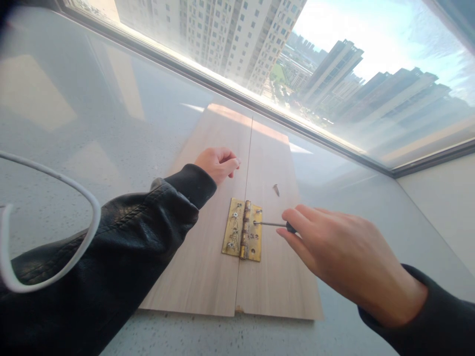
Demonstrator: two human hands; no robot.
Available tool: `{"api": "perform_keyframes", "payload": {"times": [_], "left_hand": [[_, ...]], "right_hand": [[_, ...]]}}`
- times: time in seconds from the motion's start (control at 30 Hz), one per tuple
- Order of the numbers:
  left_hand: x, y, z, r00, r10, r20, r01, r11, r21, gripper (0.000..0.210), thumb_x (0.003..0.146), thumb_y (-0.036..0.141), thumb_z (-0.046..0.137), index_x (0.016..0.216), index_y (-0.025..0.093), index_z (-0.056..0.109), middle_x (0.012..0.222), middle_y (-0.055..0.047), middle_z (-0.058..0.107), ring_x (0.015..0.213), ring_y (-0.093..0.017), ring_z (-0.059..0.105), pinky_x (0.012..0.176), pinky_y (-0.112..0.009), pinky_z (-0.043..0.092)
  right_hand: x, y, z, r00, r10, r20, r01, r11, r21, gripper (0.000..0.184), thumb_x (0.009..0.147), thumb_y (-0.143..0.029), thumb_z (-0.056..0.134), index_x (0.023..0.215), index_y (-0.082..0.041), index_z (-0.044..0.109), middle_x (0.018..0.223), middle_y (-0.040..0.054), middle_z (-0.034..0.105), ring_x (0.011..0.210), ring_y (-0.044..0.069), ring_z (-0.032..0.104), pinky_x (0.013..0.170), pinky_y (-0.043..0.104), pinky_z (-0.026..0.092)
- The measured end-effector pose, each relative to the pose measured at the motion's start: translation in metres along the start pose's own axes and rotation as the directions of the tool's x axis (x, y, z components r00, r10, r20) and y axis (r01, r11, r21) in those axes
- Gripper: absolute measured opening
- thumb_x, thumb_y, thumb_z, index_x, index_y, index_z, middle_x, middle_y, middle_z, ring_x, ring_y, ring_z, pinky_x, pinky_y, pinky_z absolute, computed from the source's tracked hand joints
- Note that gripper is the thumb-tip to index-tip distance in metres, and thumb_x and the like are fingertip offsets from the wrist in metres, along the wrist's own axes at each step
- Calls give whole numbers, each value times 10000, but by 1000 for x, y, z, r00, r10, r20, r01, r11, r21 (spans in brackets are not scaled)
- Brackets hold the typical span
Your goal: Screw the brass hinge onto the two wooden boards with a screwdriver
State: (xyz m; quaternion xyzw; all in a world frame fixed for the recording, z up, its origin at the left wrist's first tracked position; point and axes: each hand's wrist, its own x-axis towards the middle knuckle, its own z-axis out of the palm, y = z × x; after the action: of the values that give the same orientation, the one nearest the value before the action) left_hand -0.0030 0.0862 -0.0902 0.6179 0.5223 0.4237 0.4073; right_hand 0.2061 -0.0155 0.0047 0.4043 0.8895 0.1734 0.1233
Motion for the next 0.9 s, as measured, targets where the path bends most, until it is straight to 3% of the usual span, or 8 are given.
{"api": "perform_keyframes", "payload": {"times": [0.13, 0.23, 0.37, 0.47, 0.53, 0.6, 0.77, 0.9], "left_hand": [[0, 0, 0, 1000, 0, -1, 0, 1000, 8, 191, 745, 289, 506, 630, 167, 598, 579, -1, 573, 537, -105, 468, 547, -251, 368], [0, 0, 0, 1000, 0, 0, 0, 1000, 10, 192, 744, 292, 506, 629, 167, 595, 582, -2, 573, 537, -106, 466, 546, -252, 365], [0, 0, -1, 1000, 1, 7, -1, 1000, 14, 187, 744, 289, 502, 638, 167, 596, 592, -3, 575, 541, -107, 464, 549, -254, 367], [-1, 0, -3, 999, 14, 39, -15, 1000, 10, 185, 745, 289, 497, 649, 165, 595, 615, -10, 584, 558, -111, 476, 560, -255, 376], [-1, 1, -5, 998, 22, 53, -23, 1000, 11, 187, 749, 291, 493, 659, 163, 597, 635, -17, 593, 568, -114, 482, 567, -258, 380], [-1, 1, -5, 998, 22, 54, -23, 1000, 15, 190, 755, 290, 490, 667, 162, 598, 646, -23, 601, 575, -118, 487, 574, -262, 385], [0, -1, -4, 998, 36, 54, -37, 999, 21, 196, 765, 290, 490, 679, 159, 607, 656, -29, 611, 592, -125, 502, 586, -266, 394], [0, -2, -4, 999, 38, 37, -39, 999, 20, 199, 766, 292, 490, 673, 159, 605, 657, -28, 611, 594, -123, 502, 587, -264, 392]], "right_hand": [[9, 6, -8, 960, -269, 74, 277, 952, -129, 274, 910, -293, 392, 673, -231, 515, 529, 3, 504, 435, 184, 480, 478, 307, 139], [17, 10, -10, 934, -297, 198, 316, 946, -73, 261, 895, -257, 404, 658, -230, 510, 553, 6, 530, 443, 168, 459, 482, 306, 120], [26, 8, -8, 930, -71, 361, 56, 997, 53, 365, 899, -400, 367, 642, -225, 559, 552, 21, 578, 451, 158, 475, 469, 300, 181], [33, 5, -8, 861, 126, 493, -225, 963, 148, 427, 882, -473, 367, 623, -221, 595, 509, 20, 567, 443, 142, 459, 453, 286, 274], [36, 6, -8, 809, 172, 562, -335, 920, 202, 441, 868, -497, 386, 593, -214, 586, 490, 10, 551, 425, 125, 435, 435, 274, 296], [37, 7, -8, 809, 147, 570, -333, 913, 237, 440, 866, -492, 395, 569, -210, 558, 466, -1, 517, 417, 115, 413, 428, 267, 292], [33, 6, -7, 942, -113, 316, 96, 993, 69, 235, 863, -335, 444, 688, -216, 548, 598, 6, 557, 447, 128, 421, 456, 287, 176], [36, 7, -11, 857, -468, 216, 480, 877, 0, 168, 821, -89, 435, 778, -212, 541, 661, 2, 551, 475, 122, 407, 488, 298, 138]]}}
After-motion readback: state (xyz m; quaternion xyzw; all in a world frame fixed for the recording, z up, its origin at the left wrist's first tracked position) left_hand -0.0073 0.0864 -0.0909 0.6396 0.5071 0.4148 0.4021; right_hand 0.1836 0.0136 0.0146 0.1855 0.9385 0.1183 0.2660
